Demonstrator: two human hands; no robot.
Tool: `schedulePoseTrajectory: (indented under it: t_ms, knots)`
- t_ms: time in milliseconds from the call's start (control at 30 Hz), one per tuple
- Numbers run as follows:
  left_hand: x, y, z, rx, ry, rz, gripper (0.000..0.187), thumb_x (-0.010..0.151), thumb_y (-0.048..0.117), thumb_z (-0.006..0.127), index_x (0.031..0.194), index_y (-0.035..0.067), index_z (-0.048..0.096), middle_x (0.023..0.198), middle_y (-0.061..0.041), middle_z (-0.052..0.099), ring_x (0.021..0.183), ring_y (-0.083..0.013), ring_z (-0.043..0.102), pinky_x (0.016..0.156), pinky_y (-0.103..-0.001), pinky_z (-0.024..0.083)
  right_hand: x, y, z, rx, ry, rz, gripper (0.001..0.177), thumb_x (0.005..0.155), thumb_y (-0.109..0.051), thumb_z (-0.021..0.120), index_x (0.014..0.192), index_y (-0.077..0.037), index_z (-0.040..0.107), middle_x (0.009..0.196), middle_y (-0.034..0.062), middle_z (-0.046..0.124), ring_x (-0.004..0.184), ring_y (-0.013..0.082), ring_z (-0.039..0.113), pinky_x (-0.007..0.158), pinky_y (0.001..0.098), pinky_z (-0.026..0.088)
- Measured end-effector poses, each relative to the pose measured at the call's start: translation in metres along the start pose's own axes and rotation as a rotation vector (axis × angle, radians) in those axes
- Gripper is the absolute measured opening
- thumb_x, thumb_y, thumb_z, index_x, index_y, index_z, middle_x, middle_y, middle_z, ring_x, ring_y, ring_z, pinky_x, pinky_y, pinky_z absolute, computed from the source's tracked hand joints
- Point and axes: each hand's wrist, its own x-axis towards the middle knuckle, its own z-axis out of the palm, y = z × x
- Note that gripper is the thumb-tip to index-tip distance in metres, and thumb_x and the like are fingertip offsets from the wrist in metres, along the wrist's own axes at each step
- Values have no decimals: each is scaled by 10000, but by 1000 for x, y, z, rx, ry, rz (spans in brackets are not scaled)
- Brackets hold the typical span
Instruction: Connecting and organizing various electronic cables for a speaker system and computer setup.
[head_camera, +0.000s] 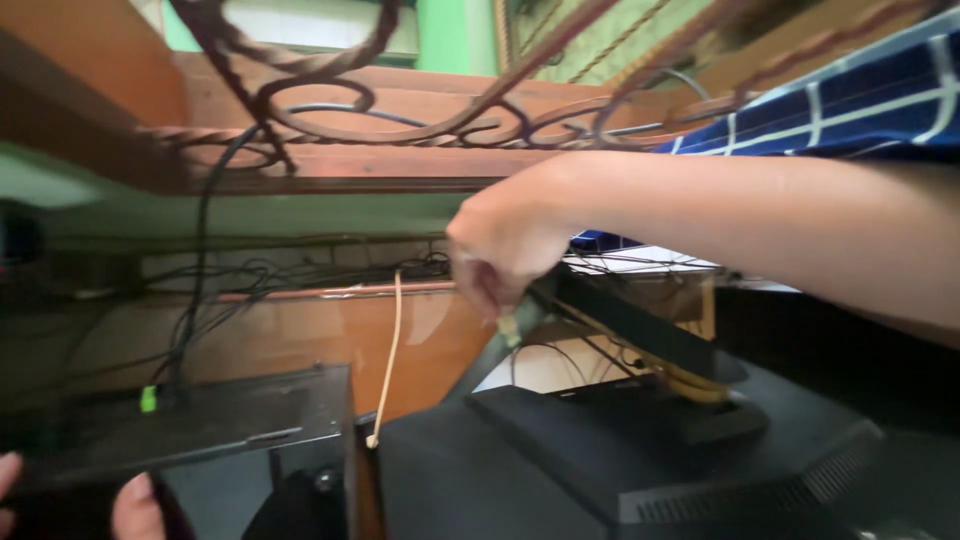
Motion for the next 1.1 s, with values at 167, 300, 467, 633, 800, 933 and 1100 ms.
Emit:
schedulePoseTrajectory:
  t_ms: [167, 300, 467, 633, 800, 933, 1100]
  knots:
    - [10, 13, 3, 14, -33, 92, 459, 924, 173, 757, 1314, 2, 588, 1328, -195, 561, 1286, -352, 529, 1118, -417, 417, -24, 21, 22, -10, -54, 25, 187, 775, -161, 730, 930, -206, 824, 881, -14, 795, 844, 158, 737, 735, 349, 555]
    - [21, 19, -3, 43, -71, 193, 413, 850, 166, 732, 1237, 38, 662, 1273, -196, 604, 1275, -378, 543, 1118, -439, 431, -43, 23, 35, -127, -29, 81, 156, 770, -180, 736, 891, -219, 826, 846, -11, 784, 856, 176, 727, 737, 369, 543]
    - [49, -22, 11, -179, -381, 423, 557, 843, 308, 651, 1339, 61, 599, 1381, -137, 597, 1368, -296, 507, 1218, -439, 369, -70, 27, 47, -197, 23, 141, 165, 761, -168, 731, 872, -243, 827, 846, -23, 772, 852, 201, 720, 712, 393, 538]
    - [35, 7, 36, -587, -847, 548, 589, 935, 258, 476, 1472, 13, 482, 1497, -173, 554, 1429, -312, 466, 1194, -458, 285, -95, 30, 58, -203, 50, 212, 213, 719, -111, 716, 818, -261, 831, 840, -38, 774, 830, 206, 731, 683, 399, 549]
    - [-27, 20, 64, -514, -929, 824, 508, 968, 293, 493, 1446, 162, 608, 1507, -108, 625, 1432, -261, 535, 1149, -421, 372, -118, 33, 59, -355, 3, 390, 194, 728, -96, 688, 773, -228, 823, 815, 18, 771, 800, 242, 741, 675, 410, 548]
    - [-40, 44, 66, -585, -955, 796, 495, 980, 316, 513, 1440, 170, 621, 1494, -104, 648, 1421, -273, 564, 1133, -432, 405, -128, 39, 60, -356, 47, 369, 211, 741, -94, 687, 777, -249, 826, 828, -4, 769, 827, 238, 726, 680, 422, 548]
    - [-23, 33, 59, -666, -803, 770, 442, 1031, 261, 452, 1412, 142, 641, 1471, -115, 640, 1389, -302, 595, 1145, -448, 441, -121, 28, 54, -295, 171, 308, 254, 748, -78, 678, 830, -267, 828, 853, -22, 760, 859, 234, 716, 717, 412, 543]
